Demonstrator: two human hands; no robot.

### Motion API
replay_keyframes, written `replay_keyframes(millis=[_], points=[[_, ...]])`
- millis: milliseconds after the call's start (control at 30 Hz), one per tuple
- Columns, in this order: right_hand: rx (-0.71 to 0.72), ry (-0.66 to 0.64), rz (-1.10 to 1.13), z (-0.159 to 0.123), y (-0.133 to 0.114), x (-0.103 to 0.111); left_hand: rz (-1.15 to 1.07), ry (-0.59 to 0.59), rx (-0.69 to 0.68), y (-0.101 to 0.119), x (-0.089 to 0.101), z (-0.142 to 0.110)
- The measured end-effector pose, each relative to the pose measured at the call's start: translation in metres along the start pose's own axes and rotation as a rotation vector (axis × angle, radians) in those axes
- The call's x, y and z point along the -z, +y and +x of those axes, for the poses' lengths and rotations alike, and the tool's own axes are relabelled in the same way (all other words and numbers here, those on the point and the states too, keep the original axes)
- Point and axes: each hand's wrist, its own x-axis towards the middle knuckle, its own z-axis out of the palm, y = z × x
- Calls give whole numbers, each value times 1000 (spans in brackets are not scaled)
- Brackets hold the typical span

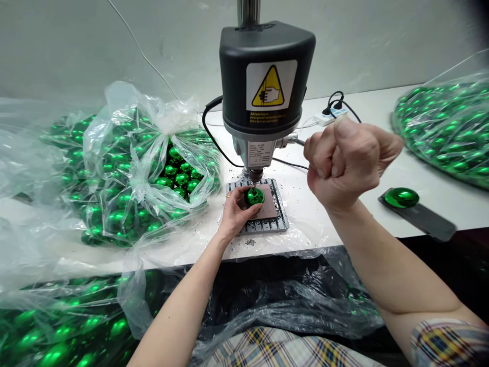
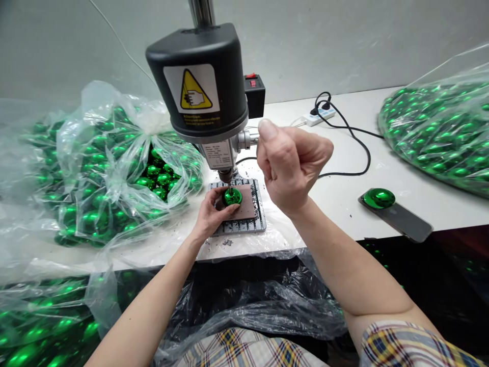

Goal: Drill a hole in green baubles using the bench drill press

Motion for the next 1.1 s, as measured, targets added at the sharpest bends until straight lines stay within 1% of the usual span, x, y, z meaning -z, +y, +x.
replay_keyframes(millis=[133,267,367,500,667,867,967,1033,1100], points=[[25,-43,8,-6,2,5,-15,-5,2,-1,-1,0],[102,-62,2,-12,8,10,-42,-4,8,-1,-1,0],[147,-80,9,-16,12,14,-9,8,-8,0,0,-1],[173,-112,8,-19,14,17,24,10,-13,1,-1,-1],[196,-124,-4,-24,20,21,-24,5,0,2,-1,-2],[228,-145,-22,-30,26,26,-23,4,4,3,-1,-1],[225,-142,14,-24,22,21,-30,5,6,1,-2,-1],[182,-112,51,-11,17,14,-25,4,5,1,-2,-1],[112,-59,82,7,13,4,-14,1,10,1,-1,0]])
